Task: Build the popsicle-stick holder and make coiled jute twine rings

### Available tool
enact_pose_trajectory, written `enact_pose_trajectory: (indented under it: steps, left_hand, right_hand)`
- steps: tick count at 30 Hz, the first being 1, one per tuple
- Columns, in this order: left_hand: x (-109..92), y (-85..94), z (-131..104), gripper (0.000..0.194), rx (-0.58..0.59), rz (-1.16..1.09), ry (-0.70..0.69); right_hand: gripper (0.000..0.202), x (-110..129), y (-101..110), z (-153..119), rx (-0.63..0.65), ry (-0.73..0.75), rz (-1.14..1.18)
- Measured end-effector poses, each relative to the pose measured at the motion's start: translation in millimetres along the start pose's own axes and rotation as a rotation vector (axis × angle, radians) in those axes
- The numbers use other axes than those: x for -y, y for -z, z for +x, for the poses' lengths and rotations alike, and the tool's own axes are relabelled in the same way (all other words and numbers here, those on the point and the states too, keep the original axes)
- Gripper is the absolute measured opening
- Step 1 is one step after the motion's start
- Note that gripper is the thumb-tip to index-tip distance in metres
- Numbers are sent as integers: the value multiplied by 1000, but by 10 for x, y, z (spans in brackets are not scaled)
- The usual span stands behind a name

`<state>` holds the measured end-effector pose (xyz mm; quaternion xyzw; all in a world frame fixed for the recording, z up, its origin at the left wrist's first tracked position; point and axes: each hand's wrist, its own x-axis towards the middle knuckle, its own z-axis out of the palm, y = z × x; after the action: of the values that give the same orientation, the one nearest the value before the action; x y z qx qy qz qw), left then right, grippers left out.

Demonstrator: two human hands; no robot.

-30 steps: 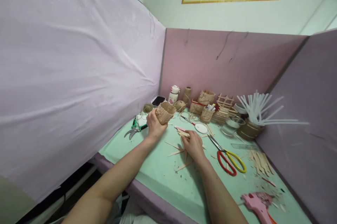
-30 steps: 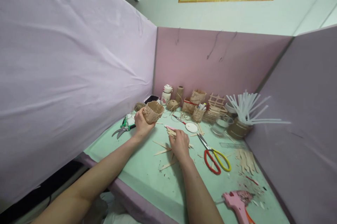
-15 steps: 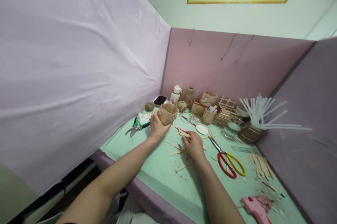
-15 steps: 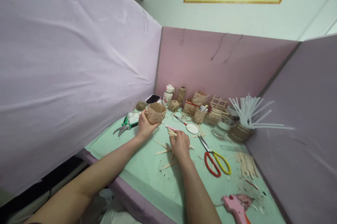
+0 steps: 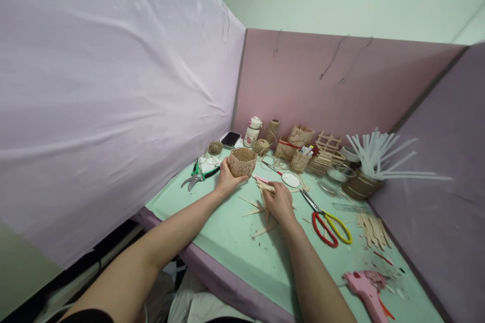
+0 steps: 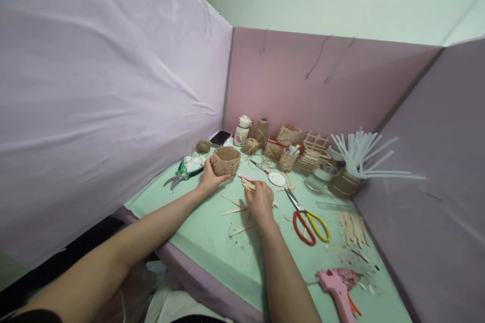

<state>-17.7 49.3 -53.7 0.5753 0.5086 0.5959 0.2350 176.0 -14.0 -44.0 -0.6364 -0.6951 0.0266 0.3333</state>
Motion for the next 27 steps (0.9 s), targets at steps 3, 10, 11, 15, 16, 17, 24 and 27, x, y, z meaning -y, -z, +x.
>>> enact_pose_trajectory:
  steps: [3, 10, 11, 15, 16, 17, 24, 27]
  left_hand:
    - [20, 24, 6, 91, 32, 28, 64]
    - [20, 89, 29, 110, 55, -58, 87]
    - [18, 92, 34, 113, 60, -68, 78]
    - [3, 108, 121, 99, 75, -164, 57]
    - [-4, 125, 170, 94, 73, -214, 71]
    - [-14, 152, 231, 90, 70, -272, 98]
    - [-80, 546, 667, 68, 432, -619, 340]
    - [-80, 588, 719, 64, 533, -636, 363]
  right_hand:
    - [31, 7, 18, -1, 0, -7, 11]
    - [30, 15, 42, 4, 2, -36, 11]
    - [30, 15, 42, 5, 5, -39, 12]
    - [30, 0, 48, 15, 14, -56, 30]
    - [30, -9, 55, 20, 7, -62, 40]
    - [31, -20, 67, 27, -6, -66, 53]
    - [32, -163, 224, 117, -141, -126, 182]
    - [32, -223, 272, 153, -203, -155, 244]
